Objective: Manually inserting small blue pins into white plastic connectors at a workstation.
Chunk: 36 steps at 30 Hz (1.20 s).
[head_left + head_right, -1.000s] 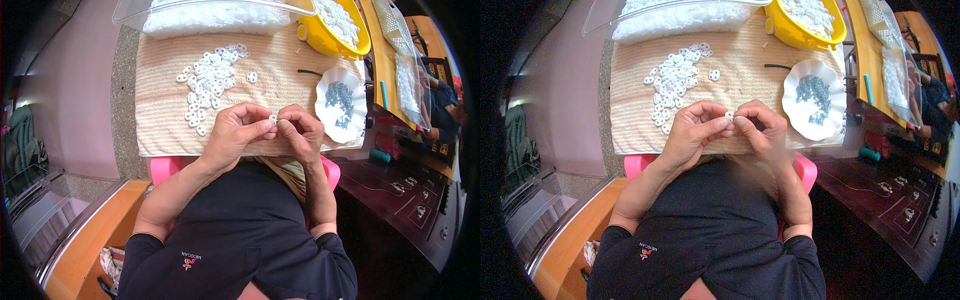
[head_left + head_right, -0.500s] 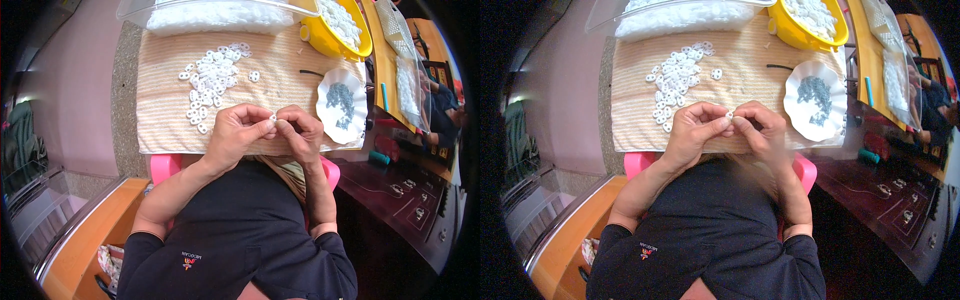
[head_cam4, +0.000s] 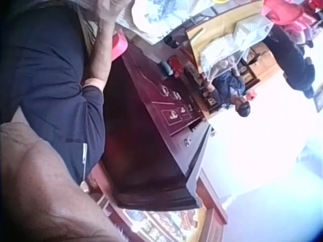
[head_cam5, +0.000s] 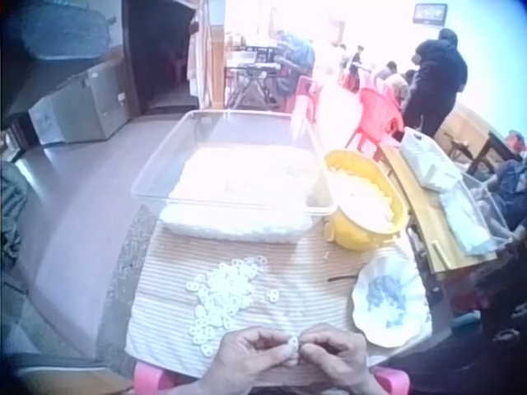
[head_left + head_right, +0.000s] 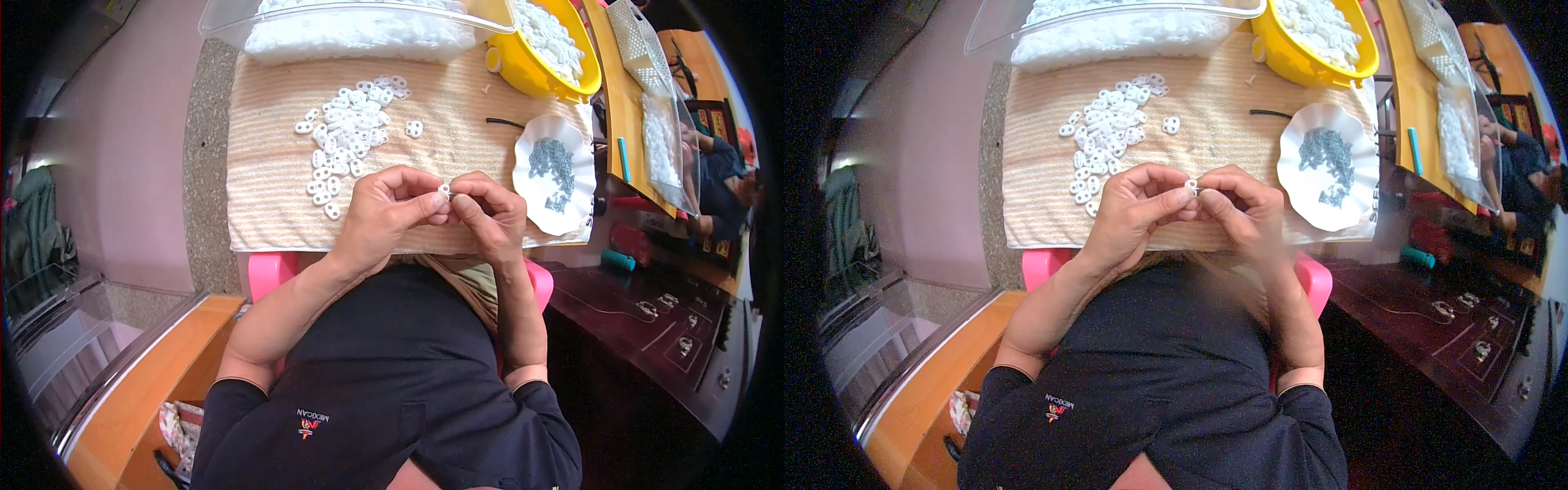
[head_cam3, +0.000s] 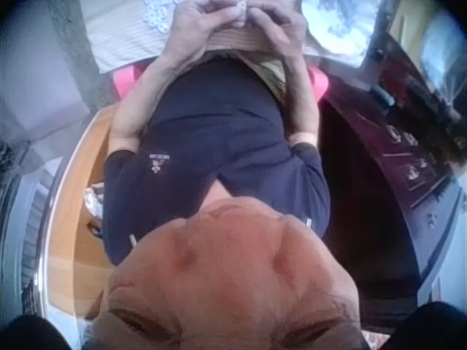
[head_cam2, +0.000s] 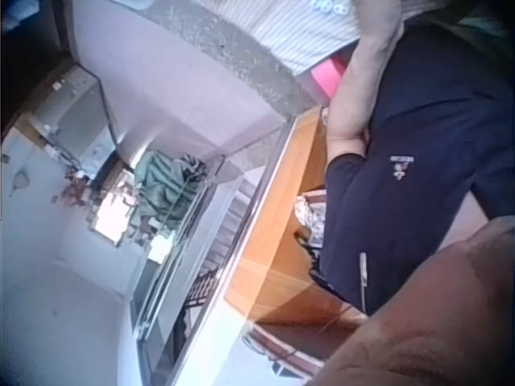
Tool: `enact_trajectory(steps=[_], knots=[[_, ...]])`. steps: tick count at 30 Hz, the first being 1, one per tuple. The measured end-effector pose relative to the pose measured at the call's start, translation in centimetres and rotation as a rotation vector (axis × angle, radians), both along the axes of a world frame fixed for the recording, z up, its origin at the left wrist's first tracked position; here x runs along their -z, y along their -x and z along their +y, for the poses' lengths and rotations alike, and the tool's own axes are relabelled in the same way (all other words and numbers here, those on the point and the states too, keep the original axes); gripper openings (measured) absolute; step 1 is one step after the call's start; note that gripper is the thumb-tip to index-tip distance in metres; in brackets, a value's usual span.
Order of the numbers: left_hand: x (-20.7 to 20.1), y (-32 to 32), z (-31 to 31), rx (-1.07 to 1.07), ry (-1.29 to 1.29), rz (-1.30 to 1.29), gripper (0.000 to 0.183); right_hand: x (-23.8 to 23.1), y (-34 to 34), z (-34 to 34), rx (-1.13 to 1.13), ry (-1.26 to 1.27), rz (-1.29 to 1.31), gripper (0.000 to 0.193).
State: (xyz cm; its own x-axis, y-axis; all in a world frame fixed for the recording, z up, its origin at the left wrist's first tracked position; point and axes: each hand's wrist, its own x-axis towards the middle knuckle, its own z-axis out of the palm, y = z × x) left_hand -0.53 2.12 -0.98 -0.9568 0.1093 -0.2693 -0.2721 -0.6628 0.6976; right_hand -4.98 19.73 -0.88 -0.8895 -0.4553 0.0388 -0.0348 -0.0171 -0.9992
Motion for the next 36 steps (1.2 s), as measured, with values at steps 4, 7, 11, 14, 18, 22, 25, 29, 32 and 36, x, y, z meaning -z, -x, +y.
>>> enact_trajectory(steps=[4, 7, 11, 14, 18, 22, 25, 29, 32, 36], knots=[[0.2, 0.0, -0.1, 0.010, -0.011, -0.018, 0.017, 0.2, -0.1, 0.1, 0.008, 0.032, -0.026, 0.014], [0.0, 0.0, -0.2, 0.011, -0.014, -0.032, 0.017, -0.2, -0.2, 0.0, 0.014, 0.061, -0.068, 0.015], [0.0, 0.0, -0.2, 0.024, 0.000, -0.038, 0.017, 0.0, -0.1, 0.0, 0.008, 0.069, -0.073, 0.013], [0.1, 0.0, -0.2, 0.026, -0.005, -0.039, 0.017, -0.2, -0.2, -0.1, 0.016, 0.056, -0.081, 0.014], [-0.3, 0.1, -0.2, 0.009, -0.030, -0.057, 0.016, -0.3, -0.2, -0.3, 0.017, 0.072, -0.076, 0.013], [-0.9, 0.2, -0.6, -0.031, -0.047, -0.101, 0.015, -0.6, 0.0, -0.1, 0.080, 0.038, -0.081, 0.011], [-0.9, 0.5, -1.4, -0.103, -0.099, -0.098, 0.015, -1.1, 0.7, 0.1, 0.094, -0.067, -0.015, 0.010], [-0.9, 1.1, -2.4, -0.213, -0.147, -0.060, 0.015, -1.9, 1.9, -0.3, 0.063, -0.283, 0.131, 0.009], [-0.4, 1.3, -3.0, -0.248, -0.160, -0.037, 0.016, -3.1, 3.0, -1.7, 0.018, -0.454, 0.319, 0.010], [-0.4, 1.5, -3.3, -0.288, -0.168, -0.031, 0.016, -2.4, 4.7, -3.6, 0.026, -0.728, 0.588, 0.016]])
